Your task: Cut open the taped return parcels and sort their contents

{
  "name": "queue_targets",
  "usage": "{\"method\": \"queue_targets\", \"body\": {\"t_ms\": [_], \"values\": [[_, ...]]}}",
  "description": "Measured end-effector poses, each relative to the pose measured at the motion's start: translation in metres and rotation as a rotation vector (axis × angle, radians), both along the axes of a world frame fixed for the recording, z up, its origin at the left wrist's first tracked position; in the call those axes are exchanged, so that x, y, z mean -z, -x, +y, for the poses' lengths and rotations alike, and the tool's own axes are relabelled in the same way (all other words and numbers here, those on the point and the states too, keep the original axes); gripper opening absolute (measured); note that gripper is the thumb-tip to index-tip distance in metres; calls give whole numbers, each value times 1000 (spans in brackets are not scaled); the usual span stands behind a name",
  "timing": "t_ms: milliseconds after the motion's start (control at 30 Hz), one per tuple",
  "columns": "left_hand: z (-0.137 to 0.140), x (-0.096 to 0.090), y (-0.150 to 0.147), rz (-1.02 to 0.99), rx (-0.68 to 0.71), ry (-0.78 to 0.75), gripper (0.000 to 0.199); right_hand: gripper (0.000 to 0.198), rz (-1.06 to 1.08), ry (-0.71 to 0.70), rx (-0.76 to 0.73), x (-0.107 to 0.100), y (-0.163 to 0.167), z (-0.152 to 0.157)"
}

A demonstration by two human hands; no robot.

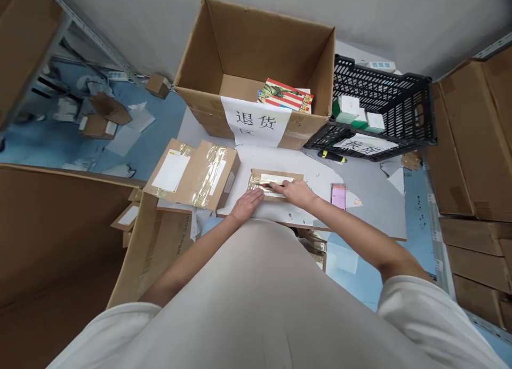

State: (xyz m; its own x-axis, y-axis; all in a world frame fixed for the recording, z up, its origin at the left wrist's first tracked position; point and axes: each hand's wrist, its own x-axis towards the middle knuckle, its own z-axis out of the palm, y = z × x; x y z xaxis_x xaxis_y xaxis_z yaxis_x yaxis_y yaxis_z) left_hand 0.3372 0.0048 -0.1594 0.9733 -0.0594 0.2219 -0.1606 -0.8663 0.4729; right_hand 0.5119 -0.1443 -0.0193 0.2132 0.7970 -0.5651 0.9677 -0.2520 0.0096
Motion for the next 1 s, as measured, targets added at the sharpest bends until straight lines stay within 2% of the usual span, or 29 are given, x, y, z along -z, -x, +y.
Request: {"method": "queue_targets", "body": {"t_ms": [133, 267, 433, 533, 600, 667, 700, 767, 867, 933, 1000], "values": [[0, 3, -1, 27, -28, 17, 39, 65, -57, 85, 41, -11, -25, -49], [-2, 6, -4, 52, -48, 16, 40, 76, -138, 183, 132, -22, -43, -105], [-4, 1, -6, 106, -49, 9, 41, 81, -150, 132, 209, -25, -42, -141], [-6, -13, -7, 141, -66, -27, 39, 67, -70, -48, 400, -15, -42, -167], [-6, -27, -11, 180, -70, -69, 35, 56, 105, -257, 678, -1, -37, -182], [-5, -43, -19, 225, -59, -123, 35, 57, 373, -456, 1016, 20, -25, -186], [-4, -50, -24, 241, -55, -152, 43, 61, 516, -535, 1169, 31, -17, -183], [-1, -62, -38, 255, -55, -207, 75, 70, 755, -669, 1376, 51, 1, -171], [4, -69, -60, 303, -61, -254, 119, 78, 950, -821, 1508, 71, 22, -150], [7, -66, -71, 364, -59, -252, 129, 78, 1018, -872, 1535, 78, 28, -143], [10, -60, -77, 390, -54, -227, 130, 79, 1059, -896, 1535, 81, 30, -143]]}}
